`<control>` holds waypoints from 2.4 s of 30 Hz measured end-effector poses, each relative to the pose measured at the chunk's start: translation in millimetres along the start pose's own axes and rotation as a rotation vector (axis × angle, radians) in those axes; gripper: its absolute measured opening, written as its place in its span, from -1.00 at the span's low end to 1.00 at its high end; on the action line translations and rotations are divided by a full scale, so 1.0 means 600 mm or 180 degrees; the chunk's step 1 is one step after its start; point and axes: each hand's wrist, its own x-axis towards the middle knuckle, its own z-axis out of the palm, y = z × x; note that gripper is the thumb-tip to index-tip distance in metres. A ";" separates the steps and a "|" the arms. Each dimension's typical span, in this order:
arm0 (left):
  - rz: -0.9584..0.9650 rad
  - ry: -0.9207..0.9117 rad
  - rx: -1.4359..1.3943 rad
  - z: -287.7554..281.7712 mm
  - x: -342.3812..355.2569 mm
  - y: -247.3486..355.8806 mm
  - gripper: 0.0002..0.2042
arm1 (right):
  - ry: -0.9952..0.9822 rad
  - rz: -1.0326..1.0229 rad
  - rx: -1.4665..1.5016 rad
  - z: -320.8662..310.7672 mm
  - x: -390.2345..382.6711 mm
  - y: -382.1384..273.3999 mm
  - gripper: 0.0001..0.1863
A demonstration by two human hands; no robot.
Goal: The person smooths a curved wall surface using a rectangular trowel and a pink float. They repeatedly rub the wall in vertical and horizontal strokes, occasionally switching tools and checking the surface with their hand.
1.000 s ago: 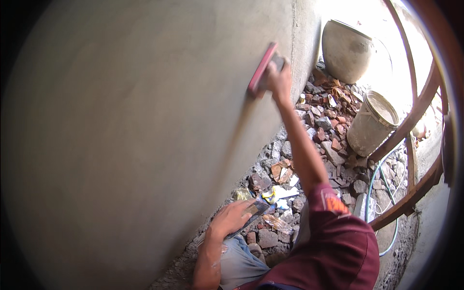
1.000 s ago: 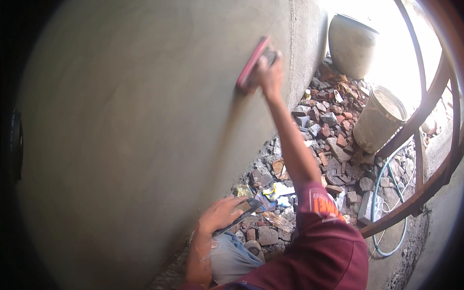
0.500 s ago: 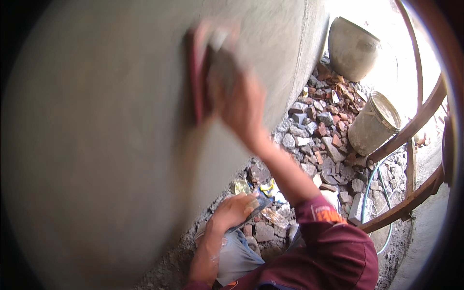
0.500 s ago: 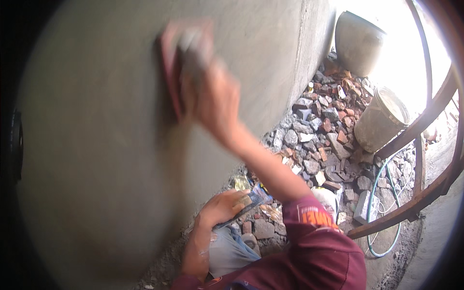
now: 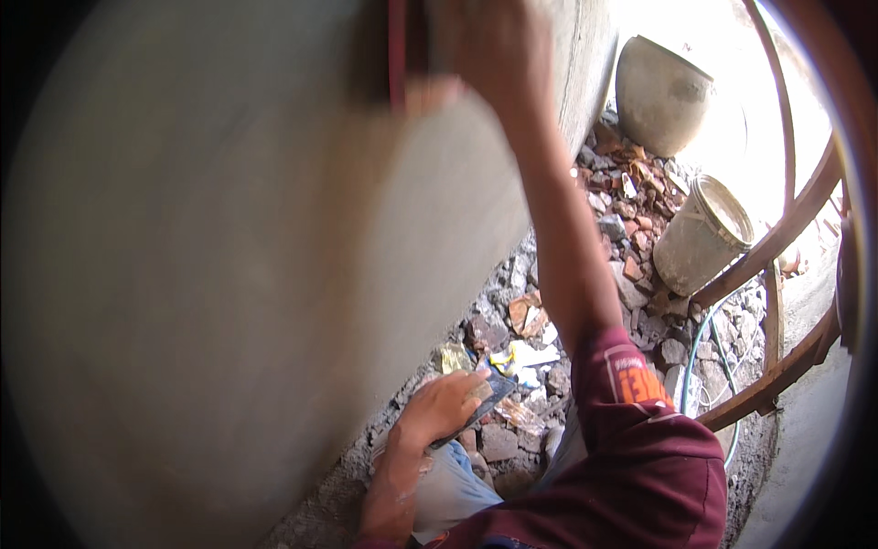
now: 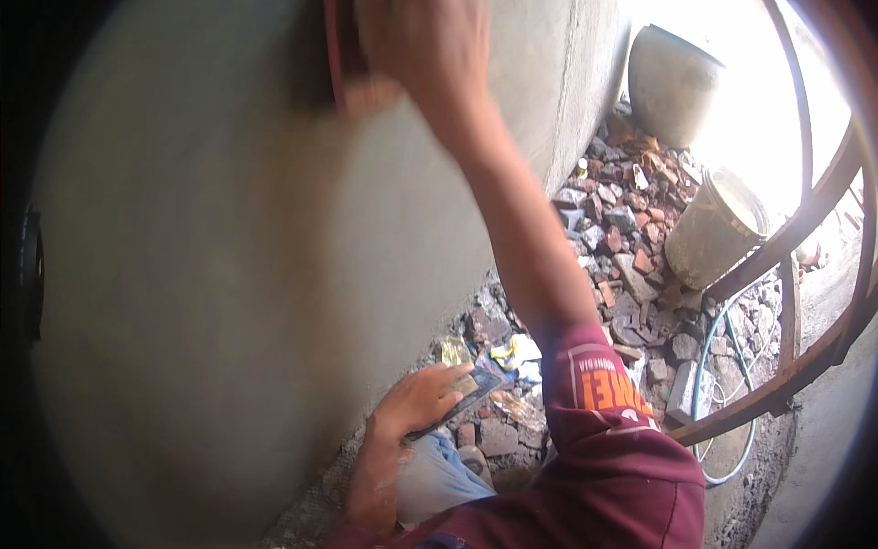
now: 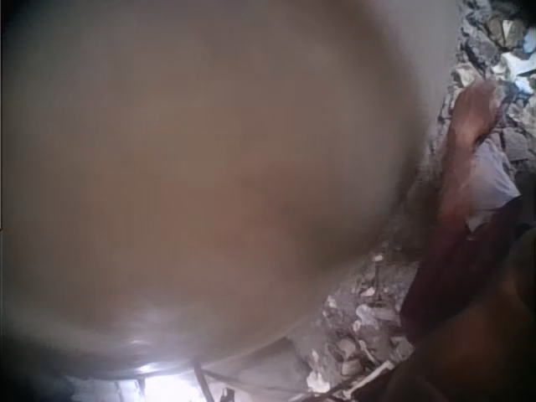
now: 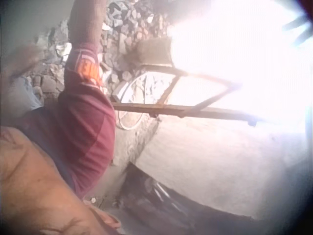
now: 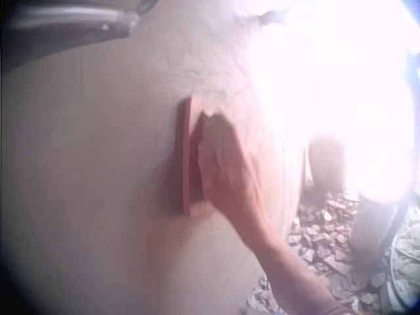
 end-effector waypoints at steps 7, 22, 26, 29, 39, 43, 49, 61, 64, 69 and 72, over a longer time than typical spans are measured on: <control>-0.0134 -0.0166 -0.0004 -0.015 0.002 -0.016 -0.51 | -0.0118 0.1300 0.0717 0.012 -0.036 0.034 -0.42; -0.0210 0.0189 0.0019 -0.012 -0.012 -0.016 -0.50 | -0.0229 0.2213 0.0893 0.020 -0.128 0.107 -0.41; -0.0379 0.0118 0.0037 -0.027 0.004 -0.013 -0.50 | -0.0313 0.1004 0.0878 0.013 -0.260 0.018 -0.38; -0.0162 0.0121 0.0054 -0.016 0.006 -0.010 -0.49 | -0.0251 0.1622 0.0906 0.032 -0.195 0.137 -0.40; -0.0541 -0.0066 0.0146 -0.025 0.014 -0.017 -0.52 | -0.0168 0.1562 0.1108 0.039 -0.292 0.040 -0.39; -0.0498 -0.0144 0.0049 -0.021 0.013 -0.011 -0.51 | -0.0314 0.3099 0.0338 0.067 -0.217 0.334 -0.36; -0.0695 -0.0046 0.0189 -0.042 0.003 -0.005 -0.48 | -0.0361 0.3501 0.0587 0.093 -0.227 0.382 -0.32; -0.0471 -0.0341 0.0090 -0.008 0.037 0.002 -0.50 | -0.0386 0.3762 0.0439 0.076 -0.273 0.470 -0.37; -0.0602 -0.0309 0.0134 -0.021 0.044 0.000 -0.50 | -0.0463 0.3758 0.0667 0.090 -0.297 0.408 -0.33; -0.0433 -0.0325 0.0171 -0.017 0.058 -0.025 -0.51 | -0.0469 0.3077 0.1239 0.062 -0.356 0.191 -0.38; -0.0738 -0.0492 0.0119 -0.016 0.069 -0.004 -0.51 | -0.0241 0.3008 0.0180 0.098 -0.355 0.353 -0.34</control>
